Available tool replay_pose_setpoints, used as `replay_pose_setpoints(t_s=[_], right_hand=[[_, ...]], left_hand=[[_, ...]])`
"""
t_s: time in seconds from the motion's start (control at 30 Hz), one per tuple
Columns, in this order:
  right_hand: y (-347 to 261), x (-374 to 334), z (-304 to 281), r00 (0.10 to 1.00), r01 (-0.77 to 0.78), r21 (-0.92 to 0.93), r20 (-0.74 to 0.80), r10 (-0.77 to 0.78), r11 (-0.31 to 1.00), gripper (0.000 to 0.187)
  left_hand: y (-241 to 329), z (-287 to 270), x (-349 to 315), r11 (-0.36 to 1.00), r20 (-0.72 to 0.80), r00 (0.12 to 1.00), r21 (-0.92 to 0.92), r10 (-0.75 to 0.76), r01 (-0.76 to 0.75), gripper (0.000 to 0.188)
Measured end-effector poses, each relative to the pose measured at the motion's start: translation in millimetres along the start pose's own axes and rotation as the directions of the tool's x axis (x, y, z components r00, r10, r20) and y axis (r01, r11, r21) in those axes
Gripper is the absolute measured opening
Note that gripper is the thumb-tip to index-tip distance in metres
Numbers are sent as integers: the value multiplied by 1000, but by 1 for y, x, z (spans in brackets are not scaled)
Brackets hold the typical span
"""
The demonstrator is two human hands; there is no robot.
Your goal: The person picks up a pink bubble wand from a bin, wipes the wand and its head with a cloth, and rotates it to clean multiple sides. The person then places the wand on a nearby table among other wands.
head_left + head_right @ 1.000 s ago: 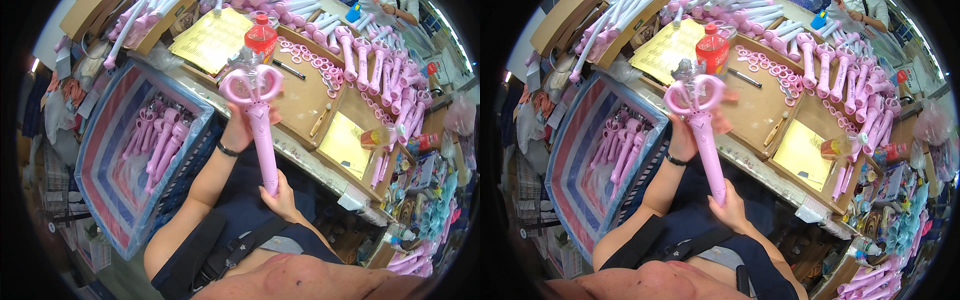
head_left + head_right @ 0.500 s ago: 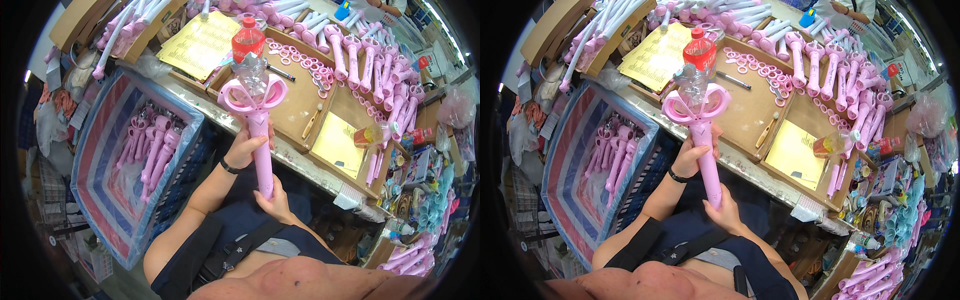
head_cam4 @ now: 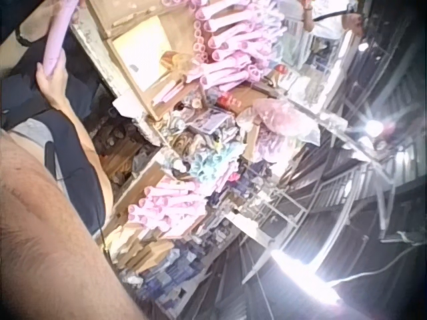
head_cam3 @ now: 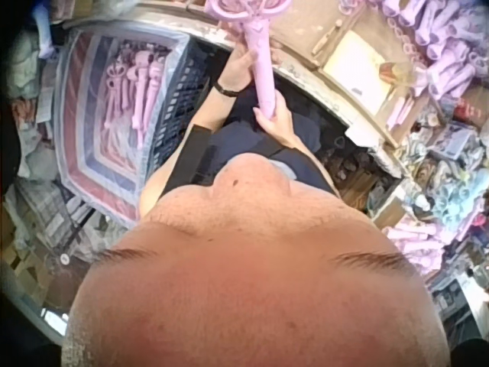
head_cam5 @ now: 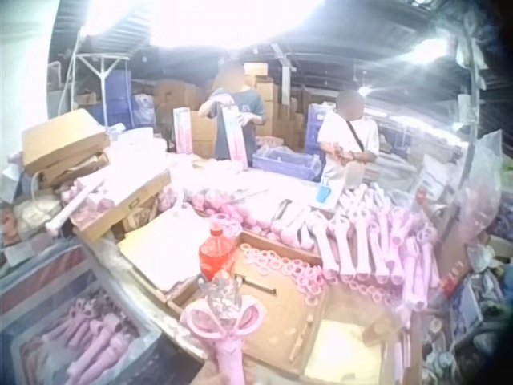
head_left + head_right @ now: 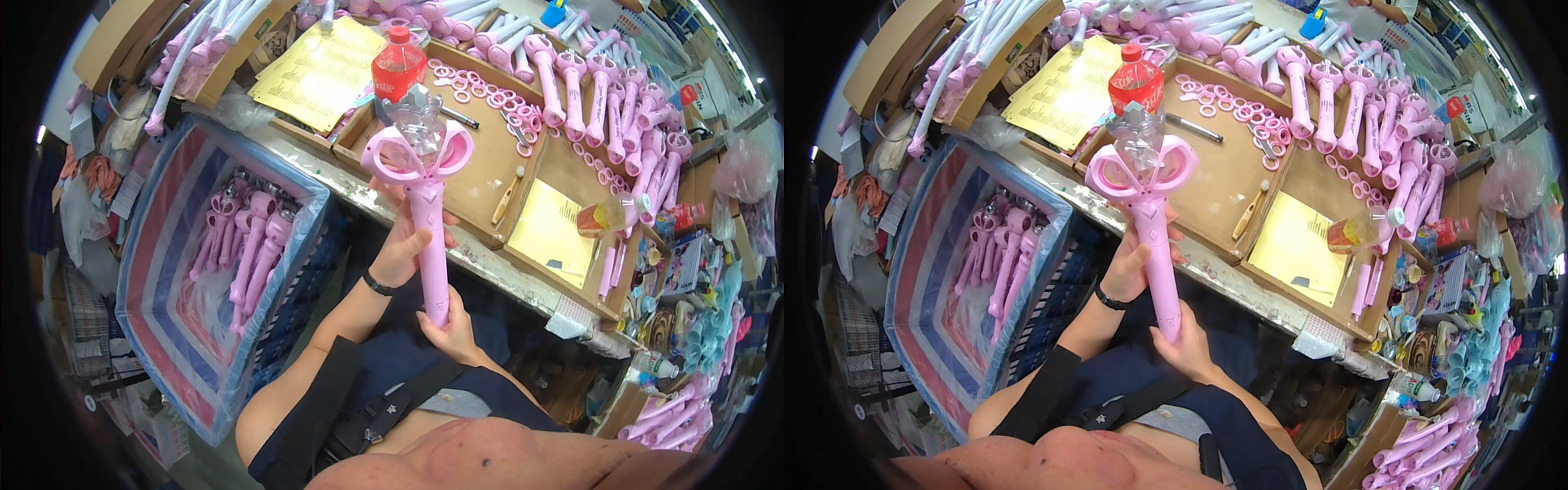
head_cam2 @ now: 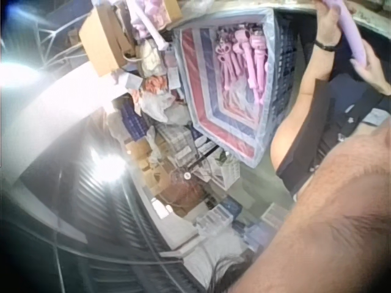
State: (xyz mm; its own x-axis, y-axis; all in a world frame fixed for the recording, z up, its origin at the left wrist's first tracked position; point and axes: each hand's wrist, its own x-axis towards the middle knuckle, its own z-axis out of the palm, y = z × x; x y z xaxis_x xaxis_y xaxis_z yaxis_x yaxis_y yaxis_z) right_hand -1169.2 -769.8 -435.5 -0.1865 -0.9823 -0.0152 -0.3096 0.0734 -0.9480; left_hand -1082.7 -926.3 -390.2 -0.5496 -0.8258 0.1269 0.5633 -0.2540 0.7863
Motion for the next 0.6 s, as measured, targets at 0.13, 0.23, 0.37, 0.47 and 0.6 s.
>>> replay_pose_setpoints(t_s=[0.13, 0.23, 0.37, 0.47, 0.6], right_hand=[[-1, -2, -2, 1000, 12, -7, 22, -12, 1000, 65], [-3, -1, -2, 997, 70, -22, 39, -69, 997, 60], [-4, 2, -2, 999, 23, 31, 28, -24, 999, 61], [-2, 2, -3, 999, 34, 24, 4, -34, 999, 62], [0, 1, -4, 999, 53, 34, -1, -53, 998, 62]], left_hand=[[9, -12, 12, 969, 70, 997, -240, -44, 59, 65], [18, -25, 31, 955, -114, 992, -288, 44, -76, 83], [12, -26, 34, 961, -67, 998, -277, -3, -16, 87], [3, -19, 21, 984, -23, 998, -171, -56, 51, 97], [1, -13, 11, 955, 6, 998, -288, -70, 68, 101]])
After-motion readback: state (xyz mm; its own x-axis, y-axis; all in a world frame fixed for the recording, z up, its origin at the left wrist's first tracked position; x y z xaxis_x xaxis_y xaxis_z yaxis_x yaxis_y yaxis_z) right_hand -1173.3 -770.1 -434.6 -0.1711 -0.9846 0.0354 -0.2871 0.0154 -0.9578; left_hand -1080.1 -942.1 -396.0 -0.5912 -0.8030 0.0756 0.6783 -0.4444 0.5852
